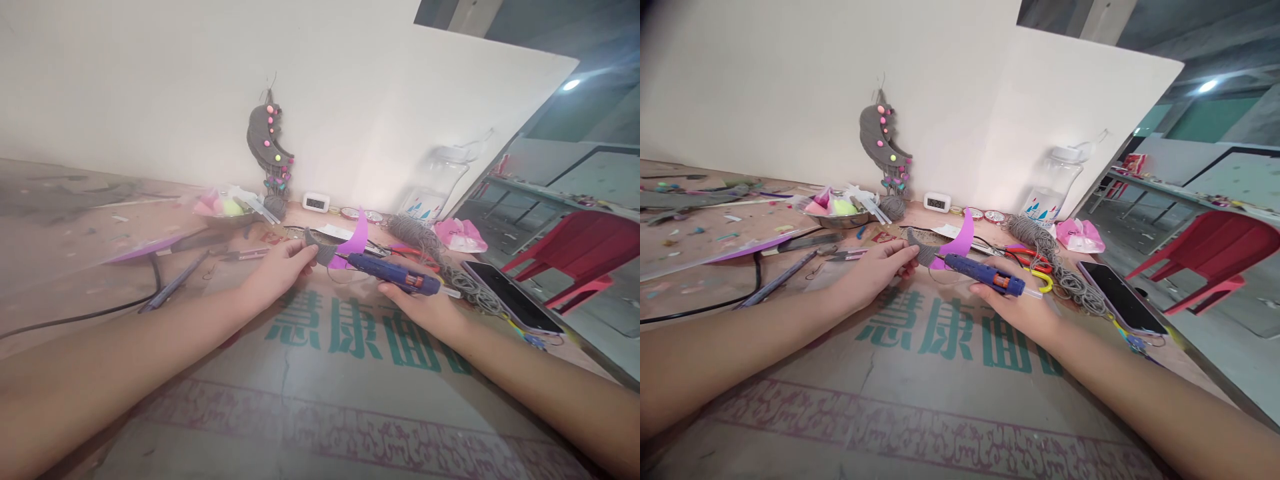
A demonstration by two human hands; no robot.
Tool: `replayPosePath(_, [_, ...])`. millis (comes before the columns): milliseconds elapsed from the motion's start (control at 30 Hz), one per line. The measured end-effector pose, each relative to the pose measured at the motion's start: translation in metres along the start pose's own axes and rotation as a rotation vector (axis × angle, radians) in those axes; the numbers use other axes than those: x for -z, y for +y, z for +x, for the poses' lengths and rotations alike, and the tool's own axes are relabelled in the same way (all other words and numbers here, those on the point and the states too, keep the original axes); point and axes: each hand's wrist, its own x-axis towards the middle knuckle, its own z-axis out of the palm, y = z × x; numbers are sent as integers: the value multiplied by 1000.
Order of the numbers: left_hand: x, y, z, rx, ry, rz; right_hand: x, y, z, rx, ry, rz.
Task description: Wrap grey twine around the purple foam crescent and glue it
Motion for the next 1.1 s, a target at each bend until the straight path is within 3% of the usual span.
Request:
replayPosePath(233, [0,1,-1,12,4,11,0,0,1,-23,-43,-18])
replayPosePath(400, [0,1,0,9,0,8,1,-1,1,36,-38,-29])
replayPosePath(1100, [-1,6,-4,31,-7,-17,-3,5,-1,-79,-10,-88])
